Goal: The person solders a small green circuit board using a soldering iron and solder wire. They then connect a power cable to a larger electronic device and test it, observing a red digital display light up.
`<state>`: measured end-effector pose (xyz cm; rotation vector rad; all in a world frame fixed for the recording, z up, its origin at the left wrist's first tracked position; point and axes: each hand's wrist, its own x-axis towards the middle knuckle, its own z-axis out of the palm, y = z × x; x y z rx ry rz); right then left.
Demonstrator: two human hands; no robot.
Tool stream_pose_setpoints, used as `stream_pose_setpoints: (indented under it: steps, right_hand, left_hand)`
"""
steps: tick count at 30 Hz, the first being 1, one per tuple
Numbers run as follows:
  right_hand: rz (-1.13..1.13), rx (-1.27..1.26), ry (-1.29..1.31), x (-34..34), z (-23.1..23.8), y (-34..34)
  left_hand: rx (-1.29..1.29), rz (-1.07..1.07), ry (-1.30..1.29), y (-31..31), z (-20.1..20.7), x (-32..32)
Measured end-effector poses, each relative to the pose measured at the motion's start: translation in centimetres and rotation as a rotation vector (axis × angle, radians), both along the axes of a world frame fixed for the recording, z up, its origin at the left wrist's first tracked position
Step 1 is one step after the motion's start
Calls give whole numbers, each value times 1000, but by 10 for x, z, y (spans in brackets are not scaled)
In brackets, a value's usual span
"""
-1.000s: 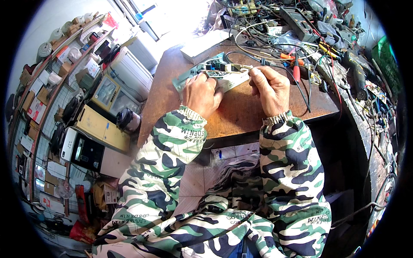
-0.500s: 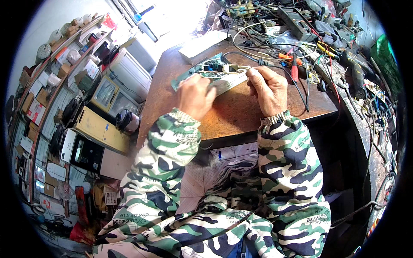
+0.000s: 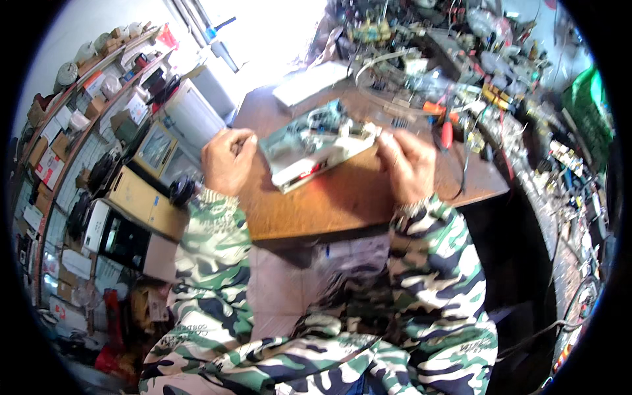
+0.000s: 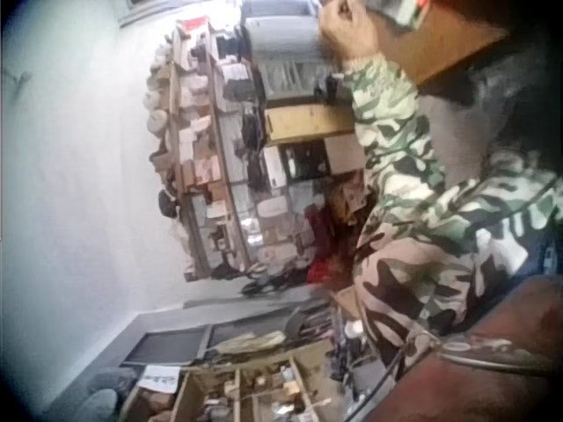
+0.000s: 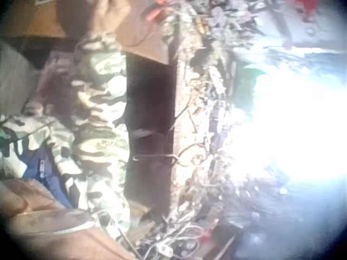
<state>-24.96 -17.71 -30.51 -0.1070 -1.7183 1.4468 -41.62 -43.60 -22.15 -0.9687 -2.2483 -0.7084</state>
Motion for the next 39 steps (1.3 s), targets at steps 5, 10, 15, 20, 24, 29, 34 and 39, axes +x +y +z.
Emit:
stream_pose_setpoints:
  steps: [5, 10, 15, 20, 24, 29, 34, 39]
  right_hand:
    - [-74, 99, -58, 10, -2, 6]
    - [-155, 219, -109, 19, 12, 0]
    - [-107, 251, -66, 23, 20, 1]
    - [-89, 232, -78, 27, 13, 5]
    - [-76, 214, -95, 24, 14, 6]
    - [-139, 282, -112, 23, 17, 8]
    - [-131, 372, -72, 21, 18, 10]
    - [-119, 475, -75, 29, 20, 7]
  left_hand:
    - [21, -188, -143, 54, 22, -45]
    - [-144, -380, -337, 140, 36, -137]
    - [-101, -310, -844, 250, 42, -212]
    - [-47, -160, -1104, 361, 6, -251]
    - [-62, -76, -1047, 404, -21, -263]
    - [-59, -92, -1124, 416, -22, -259]
    - [-250, -245, -1108, 416, -1, -236]
    - [-259, -621, -845, 377, 60, -196]
